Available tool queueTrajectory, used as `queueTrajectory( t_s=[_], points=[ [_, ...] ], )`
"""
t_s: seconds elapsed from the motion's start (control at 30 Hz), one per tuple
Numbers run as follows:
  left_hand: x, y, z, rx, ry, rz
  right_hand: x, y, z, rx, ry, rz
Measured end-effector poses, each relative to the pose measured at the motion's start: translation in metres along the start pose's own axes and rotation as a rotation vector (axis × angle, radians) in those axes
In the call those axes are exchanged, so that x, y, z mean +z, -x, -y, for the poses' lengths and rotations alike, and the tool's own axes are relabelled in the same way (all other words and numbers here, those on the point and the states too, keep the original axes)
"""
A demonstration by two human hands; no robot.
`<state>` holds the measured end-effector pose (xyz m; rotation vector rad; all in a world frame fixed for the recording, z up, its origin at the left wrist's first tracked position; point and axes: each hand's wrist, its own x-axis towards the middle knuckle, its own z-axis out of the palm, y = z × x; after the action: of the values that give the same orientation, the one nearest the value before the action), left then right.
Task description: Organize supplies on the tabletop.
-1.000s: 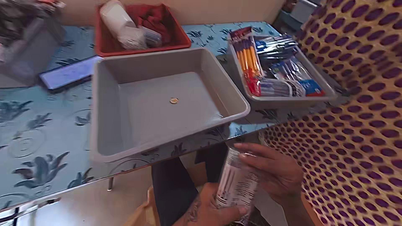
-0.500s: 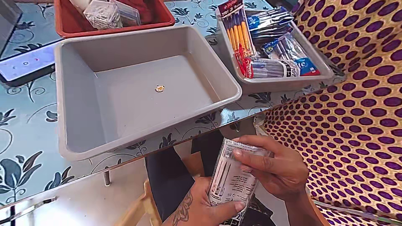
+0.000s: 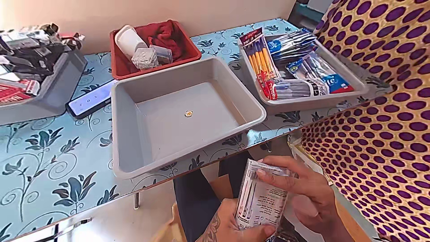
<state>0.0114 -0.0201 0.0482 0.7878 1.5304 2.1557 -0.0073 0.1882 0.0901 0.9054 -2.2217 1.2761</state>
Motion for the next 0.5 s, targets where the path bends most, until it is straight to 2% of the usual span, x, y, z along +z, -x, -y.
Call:
queueTrajectory(
  t_s=[0.13, 0.3, 0.4, 0.5],
  points=[
    [0.0, 0.001, 0.001, 0.015, -0.042, -0.02, 0.019, -0.005, 0.013, 0.139, -0.157, -0.208],
    [0.0, 0.001, 0.003, 0.075, -0.175, -0.066, 0.034, -0.005, 0.023, 0.273, -0.236, -0.349],
    [0.0, 0.003, 0.004, 0.088, -0.224, -0.083, 0.031, -0.007, 0.027, 0.442, -0.401, -0.335],
    [0.0, 0.003, 0.001, 0.054, -0.284, -0.122, 0.026, -0.006, 0.024, 0.539, -0.619, -0.245]
  ],
)
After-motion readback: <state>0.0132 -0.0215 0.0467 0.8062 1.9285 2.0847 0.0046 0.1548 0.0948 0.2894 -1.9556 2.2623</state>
